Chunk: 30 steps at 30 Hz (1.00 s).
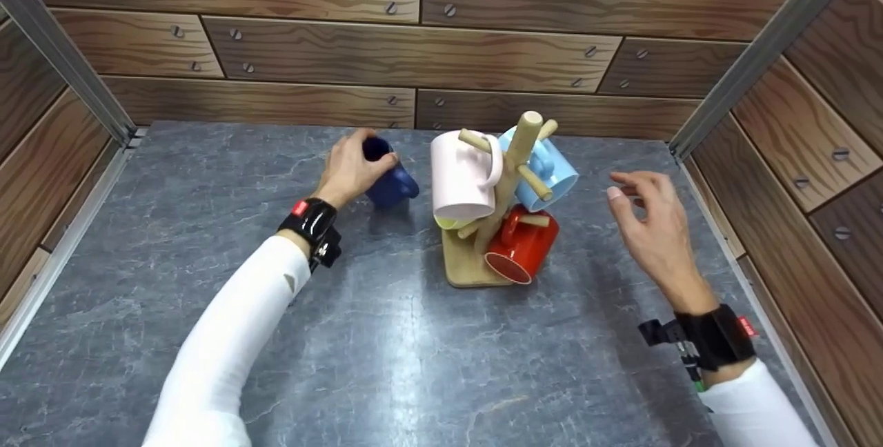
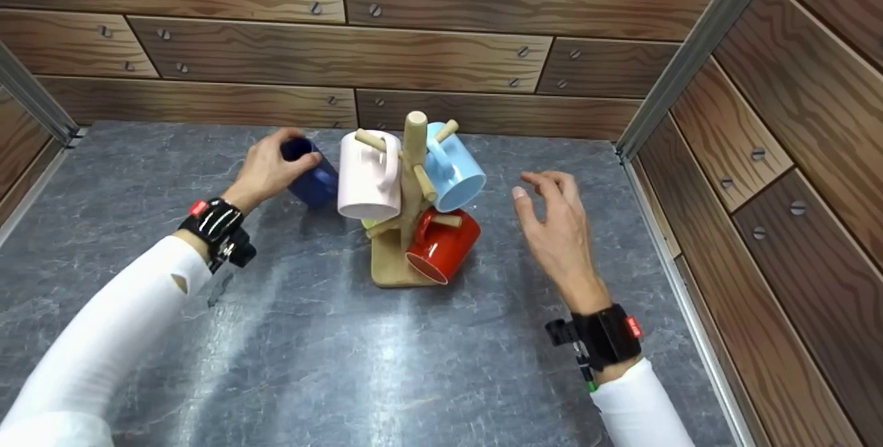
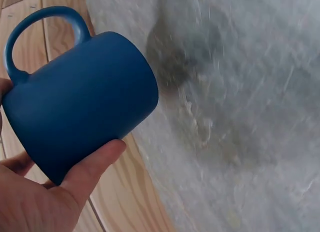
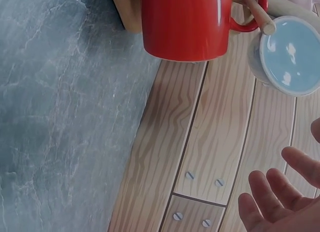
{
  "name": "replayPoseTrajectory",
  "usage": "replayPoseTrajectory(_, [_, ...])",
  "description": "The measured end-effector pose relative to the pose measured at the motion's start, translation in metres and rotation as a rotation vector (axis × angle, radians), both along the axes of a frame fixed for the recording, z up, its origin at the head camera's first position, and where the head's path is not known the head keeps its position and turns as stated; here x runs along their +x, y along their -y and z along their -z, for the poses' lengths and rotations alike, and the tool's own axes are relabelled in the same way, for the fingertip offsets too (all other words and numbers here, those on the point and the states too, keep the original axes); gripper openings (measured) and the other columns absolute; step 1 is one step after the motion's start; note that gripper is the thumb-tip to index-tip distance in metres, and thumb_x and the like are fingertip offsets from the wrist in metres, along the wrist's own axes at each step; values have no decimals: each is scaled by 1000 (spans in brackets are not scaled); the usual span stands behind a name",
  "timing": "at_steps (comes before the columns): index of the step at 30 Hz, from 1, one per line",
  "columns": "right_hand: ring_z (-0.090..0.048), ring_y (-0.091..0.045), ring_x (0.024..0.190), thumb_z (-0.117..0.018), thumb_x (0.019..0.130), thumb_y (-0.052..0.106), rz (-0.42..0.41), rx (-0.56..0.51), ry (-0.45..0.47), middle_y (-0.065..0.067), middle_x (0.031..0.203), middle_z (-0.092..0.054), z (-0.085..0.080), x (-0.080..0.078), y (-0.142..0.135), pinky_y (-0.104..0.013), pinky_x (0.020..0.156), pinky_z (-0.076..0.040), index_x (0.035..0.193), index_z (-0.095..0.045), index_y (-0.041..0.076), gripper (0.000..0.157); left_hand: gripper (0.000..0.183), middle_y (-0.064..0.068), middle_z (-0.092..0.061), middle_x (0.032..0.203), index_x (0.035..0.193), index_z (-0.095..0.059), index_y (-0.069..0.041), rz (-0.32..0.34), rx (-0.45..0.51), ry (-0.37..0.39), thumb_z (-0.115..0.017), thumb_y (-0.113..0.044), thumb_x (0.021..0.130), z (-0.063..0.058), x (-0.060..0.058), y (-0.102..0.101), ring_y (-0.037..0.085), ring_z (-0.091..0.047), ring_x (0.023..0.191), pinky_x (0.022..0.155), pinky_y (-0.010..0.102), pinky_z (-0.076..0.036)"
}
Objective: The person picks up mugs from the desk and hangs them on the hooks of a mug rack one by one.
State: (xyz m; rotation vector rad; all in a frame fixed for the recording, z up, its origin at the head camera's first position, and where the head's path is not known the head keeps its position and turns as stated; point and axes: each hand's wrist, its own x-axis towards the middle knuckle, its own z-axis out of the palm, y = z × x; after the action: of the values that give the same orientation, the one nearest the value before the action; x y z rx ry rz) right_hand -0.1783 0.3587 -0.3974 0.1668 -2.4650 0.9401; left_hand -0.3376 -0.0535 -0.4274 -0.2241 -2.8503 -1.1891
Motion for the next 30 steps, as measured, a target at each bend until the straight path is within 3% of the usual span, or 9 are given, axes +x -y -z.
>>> replayPoseTrajectory(8, [-54,-8,103,-57,106,10,4,-25,-126,-18,122,-61,10,7,3,-17,93,-42,125,-71,-1,26,59,15,-64,127,135,-62,-15,-10,22,20,-72,-49,88,4,27,-1,33,-60,116,97,49,-50])
replayPoseTrajectory(20, [-58,-9,97,-59,103,6,-58,18,-230,-18,115,-65,13,15,12,-18,87,-44,121,-72,-2,23,54,15,-68,124,128,-67,-15,-4,116,105,-69,-52,88,8,59,1,32,-64,109,89,46,-55])
replayPoseTrajectory(30, [-60,-11,81,-65,95,-1,-110,-22,-334,-10,95,-71,18,24,37,-14,77,-46,107,-76,0,17,51,14,-65,125,126,-66,-20,35,175,202,-66,-55,90,10,84,-5,32,-64,107,78,44,-60])
